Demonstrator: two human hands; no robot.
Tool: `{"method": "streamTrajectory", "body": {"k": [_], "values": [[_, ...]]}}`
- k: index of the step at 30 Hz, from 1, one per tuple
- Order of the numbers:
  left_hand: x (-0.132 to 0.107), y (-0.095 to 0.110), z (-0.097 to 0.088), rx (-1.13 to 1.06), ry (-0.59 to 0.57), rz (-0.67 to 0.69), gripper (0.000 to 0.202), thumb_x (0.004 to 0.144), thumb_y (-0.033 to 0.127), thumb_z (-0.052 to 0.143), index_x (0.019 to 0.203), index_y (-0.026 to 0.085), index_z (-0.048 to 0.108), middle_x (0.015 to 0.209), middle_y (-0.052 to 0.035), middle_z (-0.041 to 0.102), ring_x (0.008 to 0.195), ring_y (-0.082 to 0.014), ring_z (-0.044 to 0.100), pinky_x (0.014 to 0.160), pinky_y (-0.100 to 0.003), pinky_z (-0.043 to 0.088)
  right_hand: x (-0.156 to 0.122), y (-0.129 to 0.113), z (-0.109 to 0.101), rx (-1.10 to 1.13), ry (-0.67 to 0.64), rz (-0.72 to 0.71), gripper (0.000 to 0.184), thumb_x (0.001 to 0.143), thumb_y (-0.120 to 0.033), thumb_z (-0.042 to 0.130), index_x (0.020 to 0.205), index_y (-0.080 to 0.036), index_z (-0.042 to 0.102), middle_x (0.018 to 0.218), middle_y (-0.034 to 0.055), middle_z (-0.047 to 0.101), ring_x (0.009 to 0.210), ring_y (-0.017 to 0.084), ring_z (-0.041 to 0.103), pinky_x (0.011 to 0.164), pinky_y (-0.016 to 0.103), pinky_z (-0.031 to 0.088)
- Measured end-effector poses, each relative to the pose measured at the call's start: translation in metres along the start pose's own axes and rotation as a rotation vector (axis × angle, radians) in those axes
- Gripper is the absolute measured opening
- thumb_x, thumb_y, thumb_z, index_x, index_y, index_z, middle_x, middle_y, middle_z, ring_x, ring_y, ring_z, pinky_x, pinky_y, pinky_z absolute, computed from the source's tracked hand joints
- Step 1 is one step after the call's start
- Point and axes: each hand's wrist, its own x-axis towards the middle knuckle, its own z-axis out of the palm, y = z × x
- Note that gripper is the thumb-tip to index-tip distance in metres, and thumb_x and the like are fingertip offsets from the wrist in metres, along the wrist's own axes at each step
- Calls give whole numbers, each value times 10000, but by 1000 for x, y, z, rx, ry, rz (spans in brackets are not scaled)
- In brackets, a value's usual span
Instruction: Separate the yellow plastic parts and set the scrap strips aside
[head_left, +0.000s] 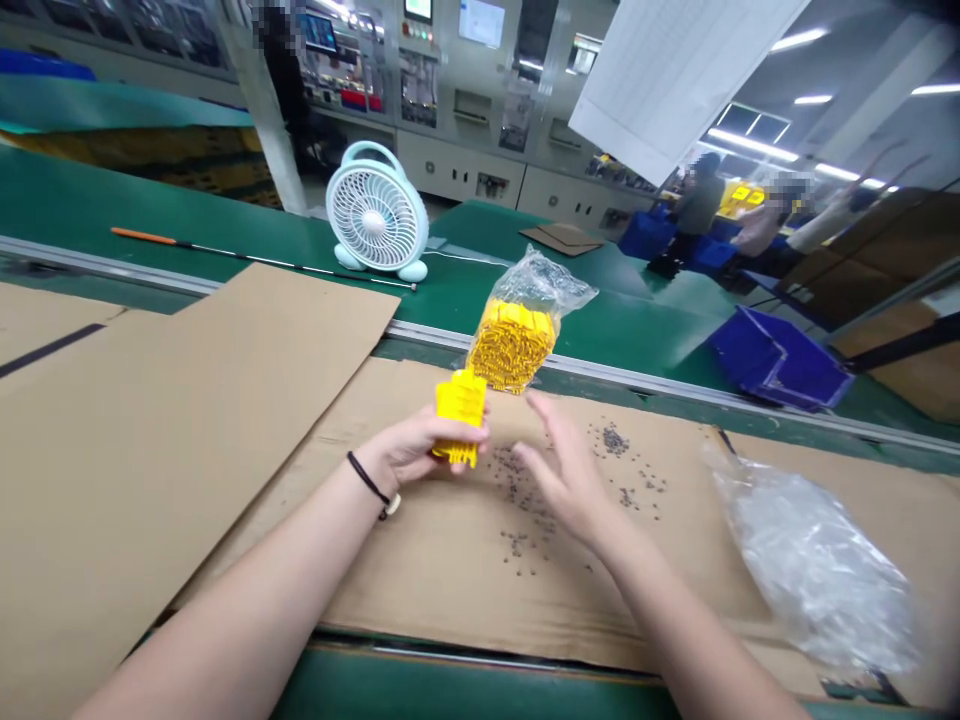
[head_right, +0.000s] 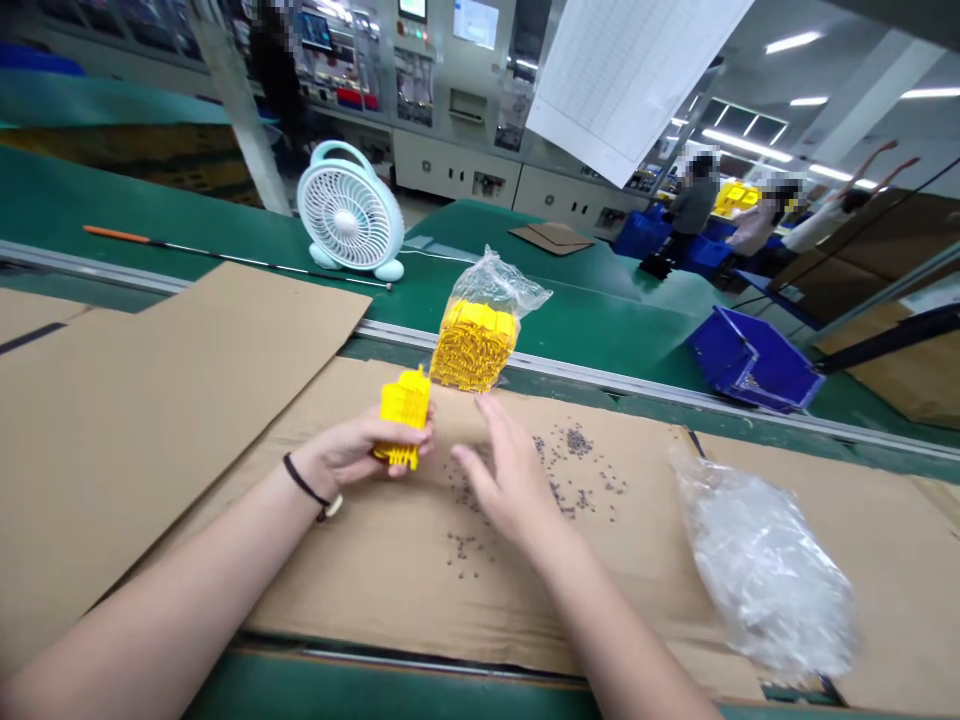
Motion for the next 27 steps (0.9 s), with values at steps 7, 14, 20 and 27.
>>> {"method": "streamTrajectory", "body": {"k": [7, 14, 20, 27], "values": [[10, 18, -41, -210, 260, -61, 271, 704, 84, 649, 947, 146, 544, 739, -56, 611, 586, -132, 620, 376, -137, 443, -37, 11, 23, -400, -303, -33, 756, 816, -658, 421, 1446, -290, 223, 1512, 79, 229, 1390, 340, 138, 1044, 676, -73], [18, 9, -44, -316, 147, -59, 311, 709, -7, 591, 993, 111, 543, 810, -73, 625, 677, -124, 646, 510, -149, 531, -51, 65, -1, -597, -230, 193, 748, 857, -632, 342, 1468, -253, 133, 1522, 105, 182, 1391, 344, 129, 1033, 694, -5], [17, 7, -37, -225, 199, -139, 281, 702, 87, 678, 959, 96, 567, 875, -100, 659, 704, -151, 662, 437, -146, 504, -42, 55, -10, -582, -116, 152, 506, 890, -480, 416, 1320, -218, 469, 1458, 129, 335, 1331, 361, 262, 1023, 649, 141], [17, -3, -25, -74, 202, -51, 242, 643, 69, 721, 857, 79, 608, 752, -61, 636, 635, -101, 598, 372, -112, 378, 1, 9, 17, -215, -254, -45, 167, 870, -239, 534, 944, -247, 683, 912, 37, 680, 886, 202, 565, 806, 355, 353]]}}
